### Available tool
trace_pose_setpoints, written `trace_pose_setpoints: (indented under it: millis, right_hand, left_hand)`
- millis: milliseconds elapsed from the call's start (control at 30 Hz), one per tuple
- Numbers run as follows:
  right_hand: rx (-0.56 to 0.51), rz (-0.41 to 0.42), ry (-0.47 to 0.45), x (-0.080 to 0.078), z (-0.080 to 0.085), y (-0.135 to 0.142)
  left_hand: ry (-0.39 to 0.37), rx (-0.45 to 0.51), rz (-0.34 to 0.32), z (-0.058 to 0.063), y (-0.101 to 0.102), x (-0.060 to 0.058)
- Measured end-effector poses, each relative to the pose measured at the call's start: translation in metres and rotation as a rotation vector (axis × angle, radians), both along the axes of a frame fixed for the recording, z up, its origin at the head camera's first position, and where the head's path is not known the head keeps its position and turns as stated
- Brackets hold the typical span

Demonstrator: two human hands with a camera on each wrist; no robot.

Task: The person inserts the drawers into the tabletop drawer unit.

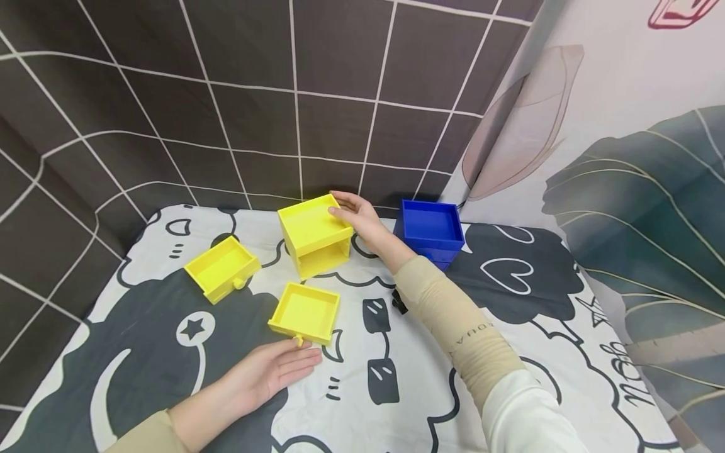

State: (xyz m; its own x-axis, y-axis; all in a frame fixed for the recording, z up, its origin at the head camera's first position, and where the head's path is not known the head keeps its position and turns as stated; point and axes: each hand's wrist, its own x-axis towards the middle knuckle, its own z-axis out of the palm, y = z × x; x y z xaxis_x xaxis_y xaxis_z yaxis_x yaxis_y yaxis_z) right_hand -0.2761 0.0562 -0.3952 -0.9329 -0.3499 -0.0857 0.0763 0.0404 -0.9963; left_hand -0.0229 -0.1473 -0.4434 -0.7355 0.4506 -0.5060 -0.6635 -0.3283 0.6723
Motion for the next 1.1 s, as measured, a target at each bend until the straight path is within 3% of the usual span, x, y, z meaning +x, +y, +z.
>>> trace_pose_setpoints:
  millis: [200, 567, 1100]
  right_hand:
    - [-0.037, 0.008, -0.04, -0.001, -0.002, 0.0]
    - [-0.077, -0.016, 0.003, 0.001, -0.004, 0.002]
    - [-0.109, -0.202, 0.082, 0.013, -0.014, 0.005]
  left_hand:
    - [-0.007, -0.003, -0.009, 0.001, 0.002, -0.004]
    - [-0.032, -0.046, 0.002, 0.002, 0.003, -0.007]
    - [-0.053, -0.031, -0.001, 0.003, 0.001, -0.009]
